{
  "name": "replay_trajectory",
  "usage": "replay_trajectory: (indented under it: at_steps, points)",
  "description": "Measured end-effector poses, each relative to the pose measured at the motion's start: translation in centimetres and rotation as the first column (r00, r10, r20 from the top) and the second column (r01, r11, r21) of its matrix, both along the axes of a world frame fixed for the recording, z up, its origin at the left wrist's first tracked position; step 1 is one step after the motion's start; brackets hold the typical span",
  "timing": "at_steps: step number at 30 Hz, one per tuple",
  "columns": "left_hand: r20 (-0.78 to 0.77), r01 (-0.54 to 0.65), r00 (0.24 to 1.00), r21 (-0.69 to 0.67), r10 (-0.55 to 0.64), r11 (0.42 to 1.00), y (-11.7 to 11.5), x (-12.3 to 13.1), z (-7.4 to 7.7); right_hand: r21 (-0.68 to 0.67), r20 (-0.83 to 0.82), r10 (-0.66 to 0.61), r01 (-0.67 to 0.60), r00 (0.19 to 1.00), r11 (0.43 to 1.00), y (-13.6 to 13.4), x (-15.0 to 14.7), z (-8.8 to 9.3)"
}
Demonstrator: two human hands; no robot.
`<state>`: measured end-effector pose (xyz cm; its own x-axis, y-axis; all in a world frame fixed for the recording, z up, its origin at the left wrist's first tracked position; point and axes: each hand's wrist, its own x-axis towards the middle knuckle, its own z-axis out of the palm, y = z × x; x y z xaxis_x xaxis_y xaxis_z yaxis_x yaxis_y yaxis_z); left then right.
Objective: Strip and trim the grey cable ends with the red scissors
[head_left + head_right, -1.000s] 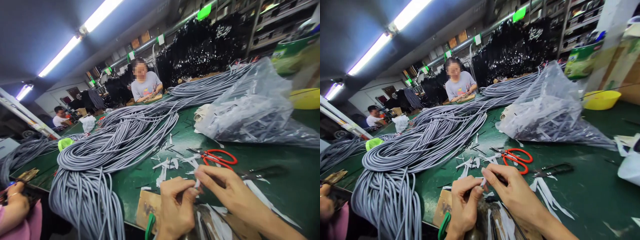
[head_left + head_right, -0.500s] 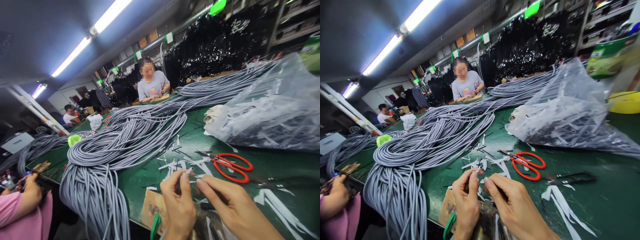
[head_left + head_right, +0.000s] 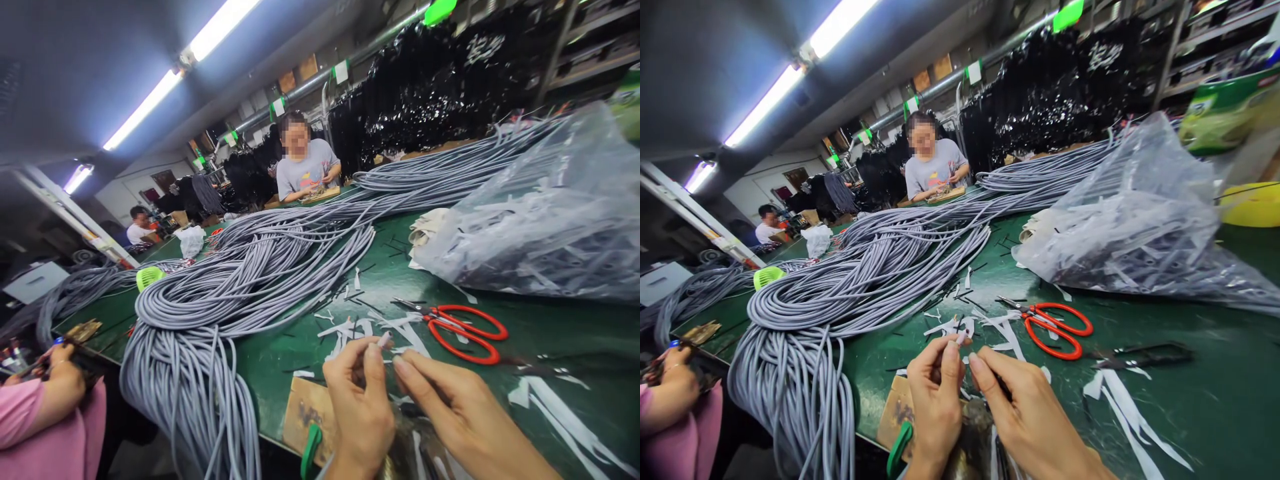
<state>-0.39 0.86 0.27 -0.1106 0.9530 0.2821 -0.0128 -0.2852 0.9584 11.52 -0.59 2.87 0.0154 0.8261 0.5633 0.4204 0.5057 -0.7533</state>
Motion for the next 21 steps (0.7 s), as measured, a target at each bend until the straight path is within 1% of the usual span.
replay_trajectory:
  at_steps: [2, 4, 6, 8, 9, 11, 13, 16, 18, 21]
  points:
    - [0.049, -0.004, 0.999, -0.008, 0.004, 1.000, 0.0, 0.0, -0.1, -0.030, -0.015, 0.002, -0.003, 1.000, 1.000, -0.1, -0.1, 0.0]
    - [0.082, 0.012, 0.997, -0.013, -0.011, 1.000, 0.0, 0.1, 0.1, -0.074, -0.047, 0.013, -0.016, 0.999, 0.997, -0.1, -0.2, -0.1]
    - [0.074, 0.048, 0.996, -0.030, -0.046, 0.998, -0.1, 0.5, 0.7, -0.108, -0.104, 0.005, -0.016, 0.995, 0.994, 0.1, -0.2, -0.2]
    - [0.043, 0.078, 0.996, -0.059, -0.076, 0.995, -0.2, 0.9, 1.5, -0.124, -0.191, -0.039, 0.015, 0.981, 0.992, 0.3, -0.1, -0.5]
    - [0.037, 0.083, 0.996, -0.076, -0.080, 0.994, -0.3, 1.1, 1.9, -0.137, -0.233, -0.066, 0.034, 0.970, 0.990, 0.5, 0.0, -0.6]
    - [0.081, 0.057, 0.996, -0.102, -0.049, 0.993, -0.5, 1.4, 2.5, -0.147, -0.280, -0.093, 0.053, 0.955, 0.988, 0.6, 0.2, -0.7]
    - [0.171, 0.034, 0.985, -0.118, -0.013, 0.992, -0.5, 1.6, 2.8, -0.147, -0.240, -0.062, 0.027, 0.969, 0.989, 0.6, 0.3, -0.6]
    - [0.270, 0.024, 0.963, -0.133, 0.013, 0.991, -0.5, 1.7, 2.9, -0.150, -0.116, 0.021, -0.038, 0.993, 0.988, 0.4, 0.1, -0.3]
    - [0.284, 0.026, 0.959, -0.142, 0.015, 0.989, -0.4, 1.7, 2.9, -0.172, -0.075, 0.037, -0.049, 0.996, 0.984, 0.2, 0.0, -0.1]
    - [0.273, 0.029, 0.962, -0.143, 0.012, 0.989, -0.4, 1.6, 2.9, -0.192, -0.080, 0.033, -0.048, 0.996, 0.980, 0.1, -0.2, 0.0]
